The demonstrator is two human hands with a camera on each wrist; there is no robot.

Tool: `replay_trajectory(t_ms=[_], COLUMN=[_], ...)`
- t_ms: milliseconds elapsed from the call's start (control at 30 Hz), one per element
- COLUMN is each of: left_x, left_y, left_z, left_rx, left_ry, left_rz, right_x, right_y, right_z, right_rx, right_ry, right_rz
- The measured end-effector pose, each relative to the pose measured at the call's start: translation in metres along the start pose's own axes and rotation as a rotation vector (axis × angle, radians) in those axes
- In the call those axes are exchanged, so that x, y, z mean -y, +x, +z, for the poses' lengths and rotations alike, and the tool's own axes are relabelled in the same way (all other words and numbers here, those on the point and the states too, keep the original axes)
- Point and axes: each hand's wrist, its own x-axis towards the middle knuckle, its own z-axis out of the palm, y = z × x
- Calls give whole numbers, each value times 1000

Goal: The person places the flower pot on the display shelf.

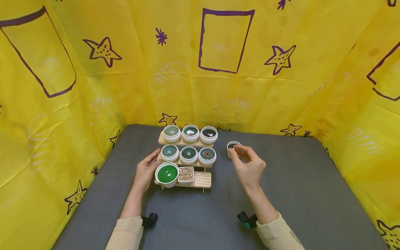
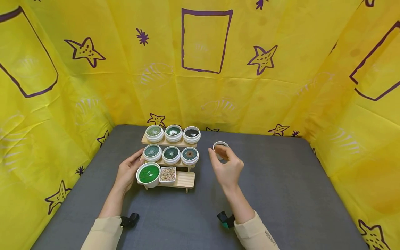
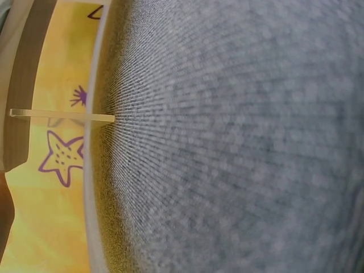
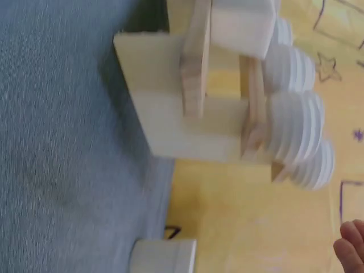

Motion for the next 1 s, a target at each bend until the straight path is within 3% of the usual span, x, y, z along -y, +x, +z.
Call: replay_trajectory(t_ms=[267,533,733,1000], left_x=[0,0,-1,0], left_y=[0,0,-1,-1], left_z=[0,0,-1,0], left_rx=[1,-17,-4,-1], left_ry=[10,9,20,2], left_rz=[-7,1,5,1], right_x=[-27,-55,-74,-95], right_y=[8,13,17,21], right_z=[-6,-4,0,2], right_rx=[3,191,321,394], right_ry=[-154,-283,-337,-330], right_rz=[224,448,524,568])
